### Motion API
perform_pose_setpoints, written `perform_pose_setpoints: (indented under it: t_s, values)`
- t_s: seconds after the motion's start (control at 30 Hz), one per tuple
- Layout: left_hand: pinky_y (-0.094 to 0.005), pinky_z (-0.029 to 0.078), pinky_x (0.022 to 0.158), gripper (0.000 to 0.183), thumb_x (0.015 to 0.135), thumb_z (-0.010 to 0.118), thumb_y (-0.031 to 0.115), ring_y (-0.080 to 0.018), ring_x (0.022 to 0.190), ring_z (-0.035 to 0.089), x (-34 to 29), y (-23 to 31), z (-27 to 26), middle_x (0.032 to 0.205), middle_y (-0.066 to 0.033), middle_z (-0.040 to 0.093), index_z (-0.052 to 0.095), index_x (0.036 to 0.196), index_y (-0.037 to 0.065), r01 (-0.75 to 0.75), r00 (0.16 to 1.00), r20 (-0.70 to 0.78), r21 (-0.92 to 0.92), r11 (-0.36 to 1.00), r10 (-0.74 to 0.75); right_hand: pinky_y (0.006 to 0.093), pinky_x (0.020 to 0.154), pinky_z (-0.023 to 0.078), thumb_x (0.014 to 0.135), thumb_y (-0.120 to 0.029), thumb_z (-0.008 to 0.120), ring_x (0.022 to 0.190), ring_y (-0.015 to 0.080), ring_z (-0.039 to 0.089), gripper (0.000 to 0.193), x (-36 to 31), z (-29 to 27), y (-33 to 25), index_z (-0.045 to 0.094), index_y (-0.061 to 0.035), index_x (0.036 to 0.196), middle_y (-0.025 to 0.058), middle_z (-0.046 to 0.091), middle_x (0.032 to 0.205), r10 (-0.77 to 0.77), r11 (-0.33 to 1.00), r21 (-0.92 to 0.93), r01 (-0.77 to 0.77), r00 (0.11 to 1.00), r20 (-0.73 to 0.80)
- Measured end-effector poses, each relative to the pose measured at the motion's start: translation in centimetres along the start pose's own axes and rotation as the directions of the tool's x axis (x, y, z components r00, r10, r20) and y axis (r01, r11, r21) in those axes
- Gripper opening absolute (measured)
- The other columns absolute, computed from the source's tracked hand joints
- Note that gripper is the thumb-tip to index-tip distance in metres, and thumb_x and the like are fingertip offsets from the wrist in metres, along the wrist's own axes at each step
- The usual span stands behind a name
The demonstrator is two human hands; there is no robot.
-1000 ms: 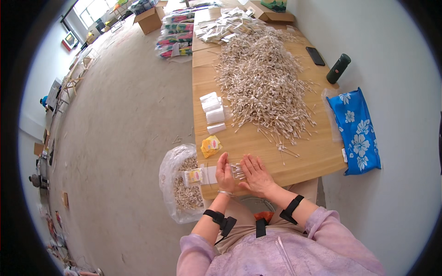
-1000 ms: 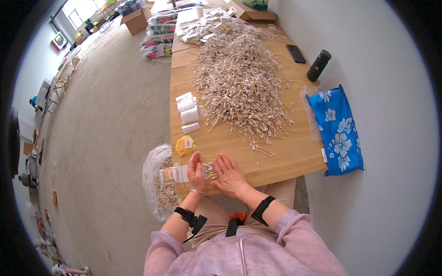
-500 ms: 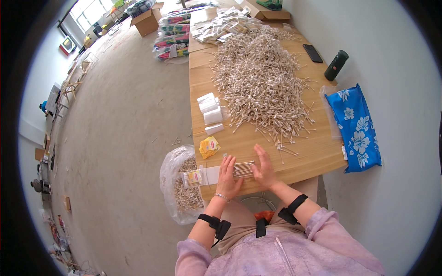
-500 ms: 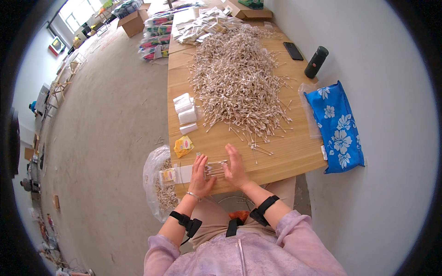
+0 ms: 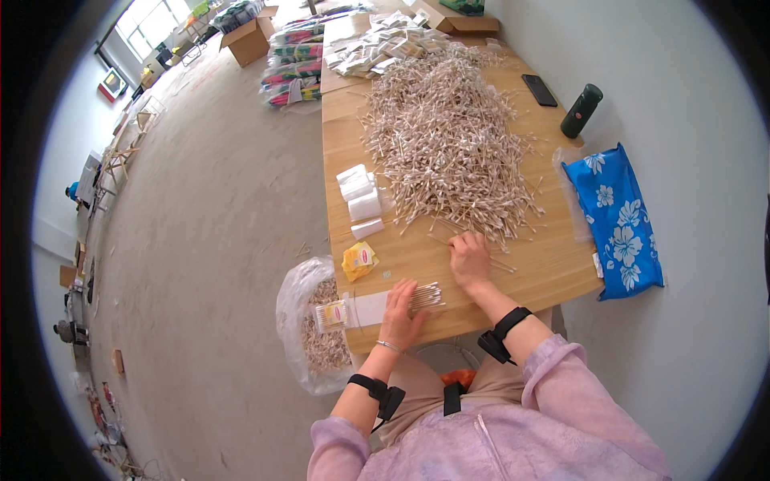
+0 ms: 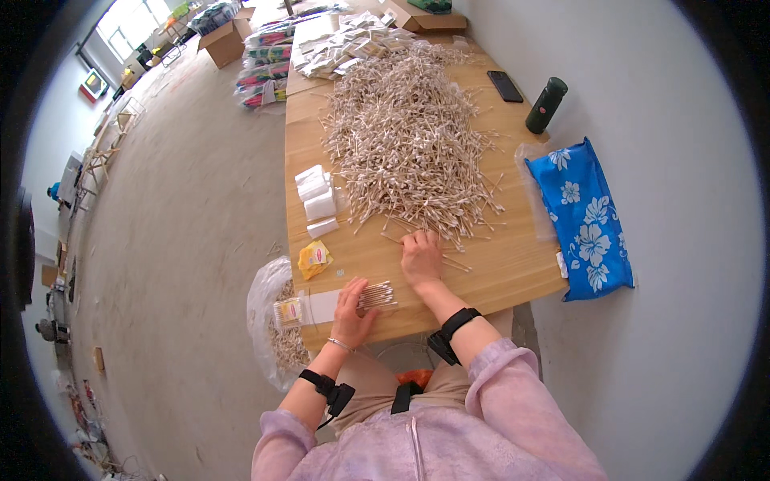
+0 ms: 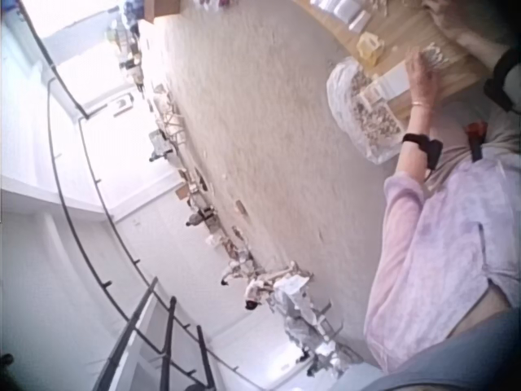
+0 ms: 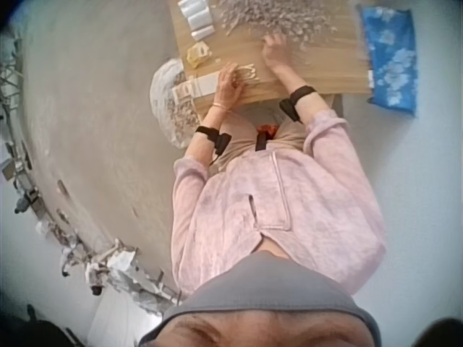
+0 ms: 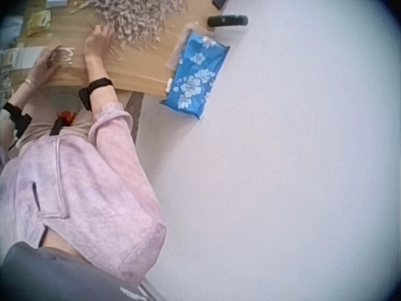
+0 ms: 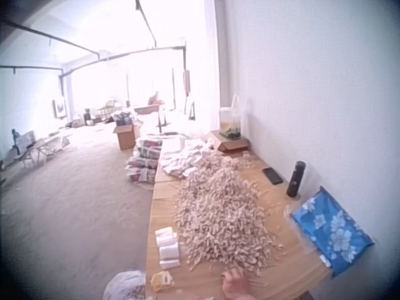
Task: The person is counting cotton swabs, aligning them, and placing them into small plastic bags for packaging.
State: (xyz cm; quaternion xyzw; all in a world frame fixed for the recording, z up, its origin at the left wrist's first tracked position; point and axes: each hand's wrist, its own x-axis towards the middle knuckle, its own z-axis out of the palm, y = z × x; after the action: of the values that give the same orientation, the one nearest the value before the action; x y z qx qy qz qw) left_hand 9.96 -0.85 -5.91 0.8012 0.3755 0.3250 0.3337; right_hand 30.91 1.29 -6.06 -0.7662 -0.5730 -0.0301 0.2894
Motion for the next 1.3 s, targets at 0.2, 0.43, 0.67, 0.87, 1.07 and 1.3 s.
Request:
perform_pose_setpoints:
  t_s: [0.2,0.43,0.67,0.87,1.07,1.3]
  values:
    - [-0.0405,0.035,0.107,0.078,0.062,0.078,0.001,-0.0352,0.129,0.039,0.0,0.3,-0.6,0.135,-0.0171,0.045,0.043,0.132,0.003,0.038,0.995,-0.093,0.033,0.999,-0.035,0.0366,0.082,0.039,0.078,-0.013,0.058,0.092,0.0233,0.051,0.013,-2.3,-1.1,-3.2,0.068,-0.0159,0.085,-0.0004,0.058,0.088,-0.167,0.986,0.018,0.166,0.97,0.176]
    - [-0.044,0.031,0.109,0.066,0.072,0.073,0.01,-0.0369,0.131,0.035,-0.1,0.3,-0.2,0.135,-0.0189,0.044,0.044,0.131,0.001,0.001,0.996,-0.092,0.072,0.997,0.005,0.0373,0.08,0.041,0.076,-0.007,0.06,0.091,0.0239,0.053,0.014,-4.4,-2.2,-2.8,0.068,-0.0132,0.085,0.0009,0.058,0.089,-0.16,0.95,0.291,0.117,0.979,0.129]
    - [-0.0473,0.026,0.11,0.055,0.077,0.07,0.018,-0.0364,0.13,0.035,0.0,0.6,-0.1,0.134,-0.0189,0.045,0.051,0.125,-0.001,-0.034,0.999,0.015,0.253,0.967,0.032,0.038,0.079,0.043,0.077,-0.006,0.062,0.089,0.0251,0.053,0.011,-5.6,-3.8,-1.0,0.068,-0.0108,0.085,0.0027,0.059,0.089,-0.144,0.96,0.259,0.108,0.982,0.123]
    - [-0.045,0.032,0.106,0.049,0.077,0.063,0.005,-0.0371,0.122,0.042,-0.2,0.6,-0.3,0.126,-0.0189,0.049,0.05,0.124,0.001,0.041,0.998,-0.058,0.108,0.993,-0.035,0.0368,0.079,0.043,0.075,-0.011,0.067,0.089,0.025,0.053,0.007,-6.1,-3.2,-3.5,0.067,-0.0102,0.082,0.0031,0.06,0.088,-0.202,0.938,0.315,0.146,0.967,0.155]
    - [-0.041,0.039,0.099,0.046,0.076,0.049,-0.01,-0.0362,0.113,0.049,-1.1,-1.0,-0.2,0.118,-0.0195,0.053,0.052,0.121,0.001,0.127,0.953,-0.266,-0.091,0.988,-0.147,0.0382,0.081,0.041,0.074,-0.015,0.07,0.093,0.0223,0.052,0.006,-5.4,-2.9,-5.6,0.065,-0.0122,0.078,0.0013,0.057,0.089,-0.298,0.952,0.18,0.248,0.886,0.354]
    - [-0.0382,0.042,0.095,0.043,0.077,0.046,-0.011,-0.034,0.109,0.053,-1.0,-0.9,-0.1,0.114,-0.0184,0.057,0.053,0.118,0.001,0.146,0.934,-0.309,-0.121,0.982,-0.177,0.039,0.081,0.042,0.075,-0.013,0.062,0.097,0.0261,0.051,0.008,-4.2,-3.0,-6.4,0.065,-0.0071,0.079,0.0078,0.057,0.093,-0.288,0.957,0.1,0.274,0.833,0.473]
